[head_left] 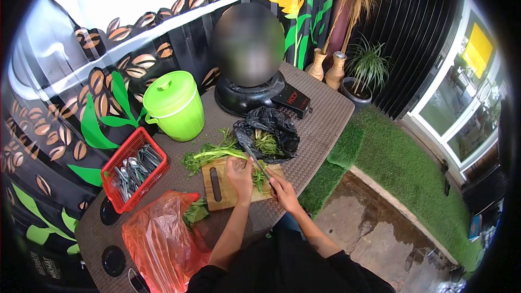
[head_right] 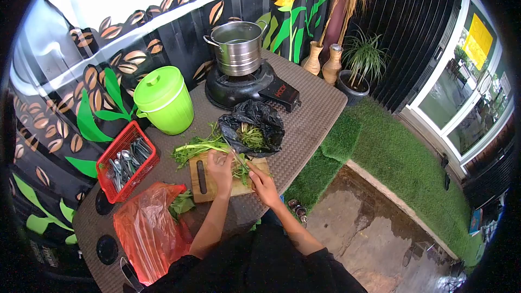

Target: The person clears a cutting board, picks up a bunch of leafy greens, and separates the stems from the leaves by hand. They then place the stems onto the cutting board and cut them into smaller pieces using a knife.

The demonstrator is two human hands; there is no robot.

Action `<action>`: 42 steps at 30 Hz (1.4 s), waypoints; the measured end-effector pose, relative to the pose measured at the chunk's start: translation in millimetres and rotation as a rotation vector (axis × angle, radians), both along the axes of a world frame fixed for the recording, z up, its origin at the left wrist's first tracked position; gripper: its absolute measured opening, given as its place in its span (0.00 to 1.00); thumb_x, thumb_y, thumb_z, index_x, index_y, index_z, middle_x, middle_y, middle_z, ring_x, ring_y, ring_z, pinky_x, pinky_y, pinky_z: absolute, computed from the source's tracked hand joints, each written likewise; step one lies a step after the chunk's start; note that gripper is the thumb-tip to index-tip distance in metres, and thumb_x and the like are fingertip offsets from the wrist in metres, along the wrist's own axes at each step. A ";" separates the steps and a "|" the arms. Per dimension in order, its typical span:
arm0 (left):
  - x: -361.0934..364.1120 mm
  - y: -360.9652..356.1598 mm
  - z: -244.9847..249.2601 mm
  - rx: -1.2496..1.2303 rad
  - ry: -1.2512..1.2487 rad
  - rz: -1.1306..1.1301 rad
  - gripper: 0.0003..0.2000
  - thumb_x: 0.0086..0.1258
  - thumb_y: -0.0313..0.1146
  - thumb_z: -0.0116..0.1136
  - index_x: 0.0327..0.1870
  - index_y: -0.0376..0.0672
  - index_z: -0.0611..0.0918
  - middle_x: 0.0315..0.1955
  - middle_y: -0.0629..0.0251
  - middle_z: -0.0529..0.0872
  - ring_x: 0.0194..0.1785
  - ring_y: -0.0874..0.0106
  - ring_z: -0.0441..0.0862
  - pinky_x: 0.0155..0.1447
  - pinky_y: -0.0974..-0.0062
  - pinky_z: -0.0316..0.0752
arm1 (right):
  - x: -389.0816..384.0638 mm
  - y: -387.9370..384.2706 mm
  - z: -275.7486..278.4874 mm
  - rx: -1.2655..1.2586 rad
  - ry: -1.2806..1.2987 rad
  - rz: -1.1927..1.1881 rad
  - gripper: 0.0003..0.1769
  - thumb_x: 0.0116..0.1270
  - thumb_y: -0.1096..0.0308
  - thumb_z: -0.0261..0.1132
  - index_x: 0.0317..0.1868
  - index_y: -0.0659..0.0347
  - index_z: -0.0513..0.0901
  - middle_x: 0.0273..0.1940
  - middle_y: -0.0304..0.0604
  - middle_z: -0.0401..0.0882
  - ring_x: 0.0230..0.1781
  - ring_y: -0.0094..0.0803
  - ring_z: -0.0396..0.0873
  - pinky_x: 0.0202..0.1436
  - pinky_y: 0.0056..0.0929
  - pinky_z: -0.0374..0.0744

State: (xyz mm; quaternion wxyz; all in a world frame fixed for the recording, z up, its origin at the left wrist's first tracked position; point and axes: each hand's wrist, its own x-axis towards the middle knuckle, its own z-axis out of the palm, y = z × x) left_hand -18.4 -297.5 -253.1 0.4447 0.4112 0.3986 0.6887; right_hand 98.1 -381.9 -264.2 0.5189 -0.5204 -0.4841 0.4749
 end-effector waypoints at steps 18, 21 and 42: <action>-3.3 -1.9 -4.0 -0.219 -0.179 -0.270 0.10 0.63 0.24 0.63 0.39 0.38 0.73 0.33 0.64 0.81 0.36 0.79 0.77 0.38 0.80 0.72 | -10.6 9.2 12.2 0.058 -0.430 -0.130 0.23 0.71 0.60 0.55 0.66 0.44 0.70 0.18 0.38 0.69 0.18 0.20 0.63 0.26 0.25 0.67; -4.0 -2.9 -10.9 -0.238 -0.372 -0.368 0.11 0.66 0.23 0.59 0.43 0.37 0.70 0.38 0.60 0.80 0.40 0.75 0.78 0.43 0.77 0.76 | -12.5 9.9 14.9 0.048 -0.492 -0.162 0.22 0.71 0.60 0.55 0.65 0.44 0.72 0.19 0.39 0.71 0.19 0.20 0.64 0.28 0.24 0.68; -6.4 -9.7 -7.6 -0.212 -0.234 -0.197 0.10 0.66 0.21 0.58 0.46 0.34 0.72 0.40 0.57 0.80 0.43 0.70 0.80 0.47 0.74 0.79 | -27.3 23.5 -7.4 0.059 0.125 -0.132 0.23 0.75 0.62 0.52 0.67 0.57 0.69 0.19 0.29 0.61 0.17 0.15 0.57 0.20 0.18 0.58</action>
